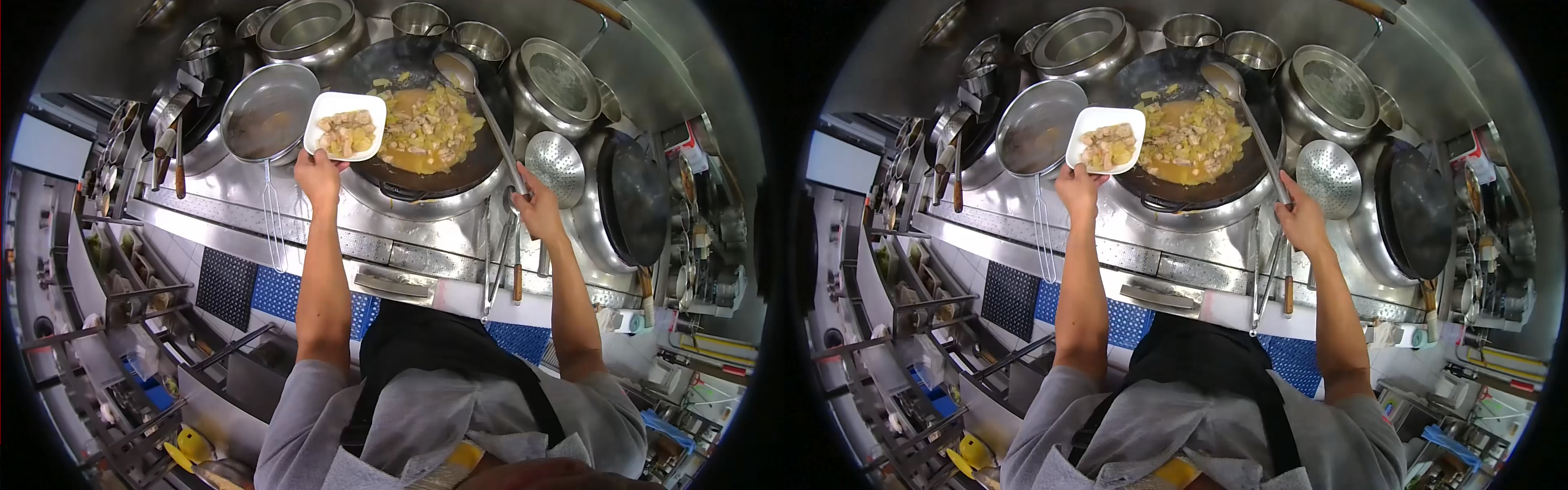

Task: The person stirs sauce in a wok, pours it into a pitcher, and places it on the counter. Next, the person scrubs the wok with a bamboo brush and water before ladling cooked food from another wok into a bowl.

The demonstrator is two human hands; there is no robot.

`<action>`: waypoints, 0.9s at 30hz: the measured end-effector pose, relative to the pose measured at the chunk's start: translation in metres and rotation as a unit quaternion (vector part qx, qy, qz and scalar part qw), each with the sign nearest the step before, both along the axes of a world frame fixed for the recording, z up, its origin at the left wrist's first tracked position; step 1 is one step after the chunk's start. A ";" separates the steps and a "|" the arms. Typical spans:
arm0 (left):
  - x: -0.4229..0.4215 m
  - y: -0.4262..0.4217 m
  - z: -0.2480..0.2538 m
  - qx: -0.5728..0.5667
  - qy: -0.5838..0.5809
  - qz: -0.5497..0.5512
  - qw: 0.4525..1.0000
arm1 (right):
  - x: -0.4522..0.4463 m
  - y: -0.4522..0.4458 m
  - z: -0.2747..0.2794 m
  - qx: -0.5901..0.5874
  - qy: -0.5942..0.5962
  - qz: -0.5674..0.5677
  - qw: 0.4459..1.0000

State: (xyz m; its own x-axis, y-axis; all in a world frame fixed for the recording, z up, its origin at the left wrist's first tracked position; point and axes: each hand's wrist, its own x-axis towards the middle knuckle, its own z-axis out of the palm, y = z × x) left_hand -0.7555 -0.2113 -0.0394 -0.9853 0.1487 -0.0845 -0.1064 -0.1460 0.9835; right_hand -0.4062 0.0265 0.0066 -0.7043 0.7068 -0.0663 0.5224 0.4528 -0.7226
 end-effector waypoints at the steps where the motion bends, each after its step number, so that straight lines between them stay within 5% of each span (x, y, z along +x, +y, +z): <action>1: 0.000 -0.005 0.000 -0.002 0.000 0.005 1.000 | -0.001 0.001 -0.002 0.037 -0.018 0.013 0.999; 4: 0.001 -0.016 0.000 -0.014 -0.001 -0.006 1.000 | 0.000 0.001 -0.005 -0.234 0.052 -0.007 0.971; 8: 0.003 -0.021 -0.001 -0.020 0.004 -0.023 1.000 | 0.000 -0.004 0.018 -0.483 0.142 -0.044 0.863; 10: 0.005 -0.017 -0.002 -0.016 0.009 -0.019 1.000 | 0.000 -0.005 0.020 -0.519 0.159 -0.057 0.838; 16: 0.010 0.000 -0.006 -0.018 0.016 -0.023 0.999 | -0.005 -0.017 -0.003 -0.351 0.155 -0.034 0.923; 27: 0.013 0.019 -0.007 -0.036 0.016 -0.058 0.998 | -0.007 -0.016 0.001 -0.459 0.239 -0.086 0.851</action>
